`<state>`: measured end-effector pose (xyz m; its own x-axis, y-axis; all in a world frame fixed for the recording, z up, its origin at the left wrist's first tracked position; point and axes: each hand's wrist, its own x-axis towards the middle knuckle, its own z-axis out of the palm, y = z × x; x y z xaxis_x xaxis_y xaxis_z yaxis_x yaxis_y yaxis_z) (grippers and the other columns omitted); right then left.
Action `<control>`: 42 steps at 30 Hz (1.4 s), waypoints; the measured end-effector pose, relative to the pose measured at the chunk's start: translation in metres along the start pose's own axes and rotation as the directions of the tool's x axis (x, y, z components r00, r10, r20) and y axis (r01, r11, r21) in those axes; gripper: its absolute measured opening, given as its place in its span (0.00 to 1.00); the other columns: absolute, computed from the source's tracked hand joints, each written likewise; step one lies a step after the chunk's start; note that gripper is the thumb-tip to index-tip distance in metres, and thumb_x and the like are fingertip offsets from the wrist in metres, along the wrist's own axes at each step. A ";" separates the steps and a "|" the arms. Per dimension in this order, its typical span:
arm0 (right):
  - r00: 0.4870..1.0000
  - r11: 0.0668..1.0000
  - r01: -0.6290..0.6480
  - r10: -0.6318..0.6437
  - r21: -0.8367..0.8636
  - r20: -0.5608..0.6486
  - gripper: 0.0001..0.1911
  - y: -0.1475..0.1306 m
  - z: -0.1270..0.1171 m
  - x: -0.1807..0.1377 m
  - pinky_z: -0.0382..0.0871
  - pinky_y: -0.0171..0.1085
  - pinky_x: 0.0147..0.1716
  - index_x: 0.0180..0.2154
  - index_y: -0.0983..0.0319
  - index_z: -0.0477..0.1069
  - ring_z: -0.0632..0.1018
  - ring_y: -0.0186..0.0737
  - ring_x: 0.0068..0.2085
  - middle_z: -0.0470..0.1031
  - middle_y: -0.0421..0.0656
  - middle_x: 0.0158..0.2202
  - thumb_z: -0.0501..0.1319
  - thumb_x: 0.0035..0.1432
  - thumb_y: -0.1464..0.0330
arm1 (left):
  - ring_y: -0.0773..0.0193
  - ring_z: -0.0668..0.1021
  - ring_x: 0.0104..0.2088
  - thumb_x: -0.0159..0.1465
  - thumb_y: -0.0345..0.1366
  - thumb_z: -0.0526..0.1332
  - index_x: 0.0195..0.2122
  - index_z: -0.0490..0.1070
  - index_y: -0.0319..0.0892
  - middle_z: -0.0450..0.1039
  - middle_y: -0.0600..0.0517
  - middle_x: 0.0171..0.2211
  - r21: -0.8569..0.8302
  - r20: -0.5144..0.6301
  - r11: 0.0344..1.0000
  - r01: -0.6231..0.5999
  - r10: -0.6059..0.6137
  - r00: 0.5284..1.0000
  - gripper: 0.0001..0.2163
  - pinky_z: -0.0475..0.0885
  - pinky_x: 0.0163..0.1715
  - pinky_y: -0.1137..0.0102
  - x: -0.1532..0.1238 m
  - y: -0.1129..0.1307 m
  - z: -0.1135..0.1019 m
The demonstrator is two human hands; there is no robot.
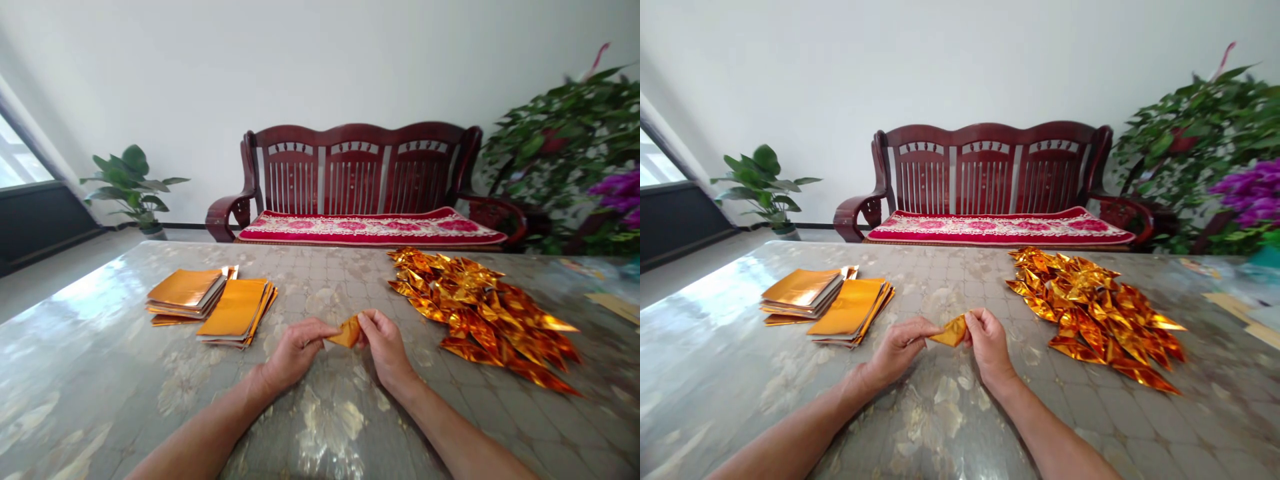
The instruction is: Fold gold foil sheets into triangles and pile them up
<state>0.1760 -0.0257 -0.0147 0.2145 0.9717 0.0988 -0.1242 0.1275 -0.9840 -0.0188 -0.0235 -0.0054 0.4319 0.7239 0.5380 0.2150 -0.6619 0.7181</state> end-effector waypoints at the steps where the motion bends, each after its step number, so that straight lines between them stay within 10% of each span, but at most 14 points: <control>1: 1.000 1.000 -0.003 0.003 -0.002 0.006 0.21 0.000 0.000 -0.001 0.62 0.32 0.18 0.28 0.60 0.70 0.67 0.33 0.19 0.68 0.35 0.17 0.67 0.50 0.49 | 0.64 0.80 0.38 0.61 0.24 0.53 0.45 0.80 0.45 0.81 0.50 0.37 0.006 0.000 1.000 0.018 -0.018 1.000 0.18 0.74 0.41 0.70 0.000 0.000 0.000; 5: 0.999 1.000 0.012 -0.011 0.021 -0.035 0.21 -0.002 0.002 -0.002 0.61 0.32 0.17 0.28 0.60 0.70 0.67 0.33 0.19 0.68 0.35 0.17 0.68 0.50 0.49 | 0.66 0.79 0.31 0.64 0.31 0.55 0.46 0.77 0.44 0.80 0.51 0.34 -0.047 -0.113 0.970 0.238 -0.242 0.964 0.14 0.74 0.35 0.71 -0.002 0.003 0.008; 8: 0.993 0.997 0.045 -0.039 0.055 -0.110 0.21 -0.004 0.001 0.000 0.60 0.31 0.17 0.29 0.61 0.71 0.68 0.33 0.19 0.70 0.35 0.18 0.69 0.49 0.50 | 0.68 0.77 0.25 0.63 0.37 0.57 0.45 0.72 0.41 0.77 0.53 0.29 -0.231 -0.223 0.867 0.442 -0.489 0.843 0.11 0.70 0.25 0.75 -0.003 0.009 0.015; 13: 0.982 0.995 0.075 -0.062 0.066 -0.177 0.20 -0.003 0.000 0.002 0.67 0.32 0.19 0.33 0.61 0.71 0.76 0.38 0.24 0.76 0.40 0.23 0.71 0.47 0.53 | 0.73 0.70 0.15 0.61 0.48 0.57 0.31 0.69 0.39 0.71 0.56 0.21 -0.370 -0.007 0.661 0.653 -0.705 0.710 0.15 0.59 0.14 0.78 -0.005 0.013 0.022; 18: 0.956 0.937 0.283 -0.294 -0.205 -0.024 0.11 -0.004 -0.001 -0.005 0.73 0.36 0.26 0.31 0.60 0.71 0.78 0.39 0.28 0.78 0.42 0.27 0.66 0.56 0.60 | 0.72 0.73 0.20 0.56 0.49 0.63 0.40 0.74 0.37 0.77 0.50 0.30 -0.462 0.055 0.614 0.639 -0.700 0.712 0.20 0.66 0.20 0.77 -0.005 0.015 0.031; 21: 0.768 0.648 0.636 -0.586 -0.419 0.260 0.06 -0.009 -0.004 -0.009 0.73 0.37 0.33 0.30 0.58 0.71 0.78 0.39 0.33 0.78 0.43 0.31 0.61 0.61 0.69 | 0.68 0.77 0.28 0.57 0.51 0.64 0.43 0.75 0.37 0.77 0.50 0.33 -0.540 0.065 0.600 0.590 -0.670 0.740 0.22 0.72 0.30 0.73 -0.002 0.022 0.034; 25: 0.460 0.192 0.864 -0.677 -0.466 0.574 0.08 -0.021 -0.002 -0.016 0.71 0.37 0.37 0.33 0.58 0.72 0.78 0.38 0.37 0.80 0.42 0.34 0.59 0.62 0.75 | 0.68 0.74 0.30 0.57 0.54 0.64 0.32 0.73 0.37 0.72 0.54 0.27 -0.620 0.060 0.559 0.550 -0.666 0.744 0.21 0.71 0.34 0.73 0.005 0.029 0.034; 31: 0.325 -0.044 0.890 -0.637 -0.454 0.699 0.06 -0.022 0.010 -0.026 0.68 0.39 0.36 0.36 0.59 0.73 0.76 0.40 0.36 0.79 0.41 0.32 0.59 0.63 0.75 | 0.71 0.65 0.22 0.53 0.53 0.66 0.26 0.71 0.37 0.65 0.58 0.20 -0.628 -0.057 0.562 0.538 -0.723 0.688 0.20 0.60 0.23 0.76 0.008 0.016 0.034; 34: 0.361 0.079 0.908 -0.642 -0.411 0.676 0.07 -0.018 0.012 -0.026 0.68 0.39 0.35 0.35 0.59 0.72 0.76 0.39 0.35 0.78 0.41 0.32 0.58 0.63 0.76 | 0.69 0.67 0.22 0.58 0.49 0.63 0.23 0.72 0.38 0.66 0.57 0.19 -0.416 -0.165 0.758 0.503 -0.606 0.778 0.18 0.61 0.23 0.74 0.005 0.010 0.029; 42: 0.787 0.723 0.617 -0.568 -0.310 0.242 0.15 -0.012 0.009 -0.028 0.72 0.35 0.32 0.43 0.57 0.67 0.75 0.37 0.33 0.73 0.40 0.36 0.67 0.55 0.69 | 0.62 0.83 0.37 0.69 0.36 0.57 0.47 0.79 0.47 0.83 0.51 0.40 0.236 -0.214 0.953 0.191 -0.141 0.967 0.11 0.77 0.39 0.71 -0.005 0.001 0.013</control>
<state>0.1629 -0.0528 -0.0044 0.0053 0.7401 0.6724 0.3426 0.6304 -0.6966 -0.0096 -0.0307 -0.0134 0.2000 0.8346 0.5133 0.4937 -0.5383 0.6830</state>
